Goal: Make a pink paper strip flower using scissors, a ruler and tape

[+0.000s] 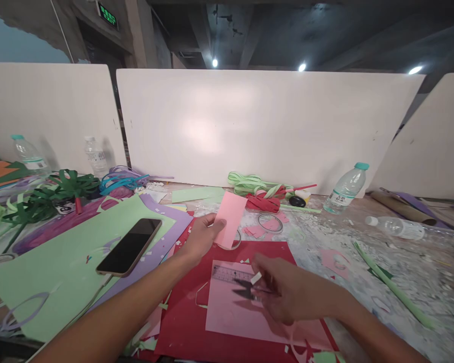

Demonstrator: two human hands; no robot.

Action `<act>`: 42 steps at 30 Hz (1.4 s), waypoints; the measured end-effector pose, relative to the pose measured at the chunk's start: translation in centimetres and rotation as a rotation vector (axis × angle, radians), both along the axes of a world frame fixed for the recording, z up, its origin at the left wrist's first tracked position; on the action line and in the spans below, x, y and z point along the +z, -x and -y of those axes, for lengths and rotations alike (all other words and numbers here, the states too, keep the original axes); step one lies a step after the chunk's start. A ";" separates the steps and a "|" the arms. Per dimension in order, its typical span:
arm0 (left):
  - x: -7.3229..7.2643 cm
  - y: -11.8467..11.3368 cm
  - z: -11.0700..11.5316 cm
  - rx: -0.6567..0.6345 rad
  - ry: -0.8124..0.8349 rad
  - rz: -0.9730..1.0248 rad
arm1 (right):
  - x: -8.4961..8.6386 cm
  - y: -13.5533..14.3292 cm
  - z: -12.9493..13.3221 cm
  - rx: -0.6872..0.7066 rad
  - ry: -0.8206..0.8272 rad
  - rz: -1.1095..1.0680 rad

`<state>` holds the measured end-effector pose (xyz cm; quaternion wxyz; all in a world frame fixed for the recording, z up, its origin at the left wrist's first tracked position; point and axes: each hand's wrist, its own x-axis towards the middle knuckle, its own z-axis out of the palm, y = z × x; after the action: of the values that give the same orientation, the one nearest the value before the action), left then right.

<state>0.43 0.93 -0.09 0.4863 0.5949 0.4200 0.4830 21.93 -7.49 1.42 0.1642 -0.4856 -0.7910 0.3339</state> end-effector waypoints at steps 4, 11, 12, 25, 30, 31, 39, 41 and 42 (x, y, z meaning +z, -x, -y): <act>-0.2 0.0 -0.1 -0.007 -0.008 0.003 | 1.0 -1.0 -1.7 -0.056 0.110 -0.295; 0.0 -0.1 0.4 -0.086 -0.002 -0.004 | 1.3 -1.0 -2.6 -0.176 0.245 -0.661; 0.1 -0.1 0.6 -0.129 0.015 0.023 | 1.2 -0.8 -2.6 -0.160 0.270 -0.686; 0.2 -1.7 2.7 -0.305 0.157 0.009 | -0.4 2.2 -2.2 -0.221 0.097 -0.511; -0.3 -2.0 2.6 -0.185 0.101 -0.017 | -0.8 2.4 -2.4 -0.291 -0.073 -0.347; -0.3 -2.0 2.6 -0.167 0.082 -0.021 | -1.0 2.4 -2.5 -0.318 -0.119 -0.288; 0.3 -1.9 2.8 -0.176 0.052 -0.035 | -1.5 2.2 -2.8 -0.376 -0.246 0.079; 0.3 -1.8 2.8 -0.184 0.027 -0.054 | -1.4 2.3 -2.8 -0.346 -0.267 0.154; 0.3 -1.8 2.8 -0.186 0.014 -0.064 | -1.4 2.2 -2.8 -0.327 -0.282 0.181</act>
<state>2.24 -1.85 0.24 0.5193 0.6431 0.3817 0.4135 19.70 -4.65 0.07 0.2109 -0.6076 -0.7521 0.1441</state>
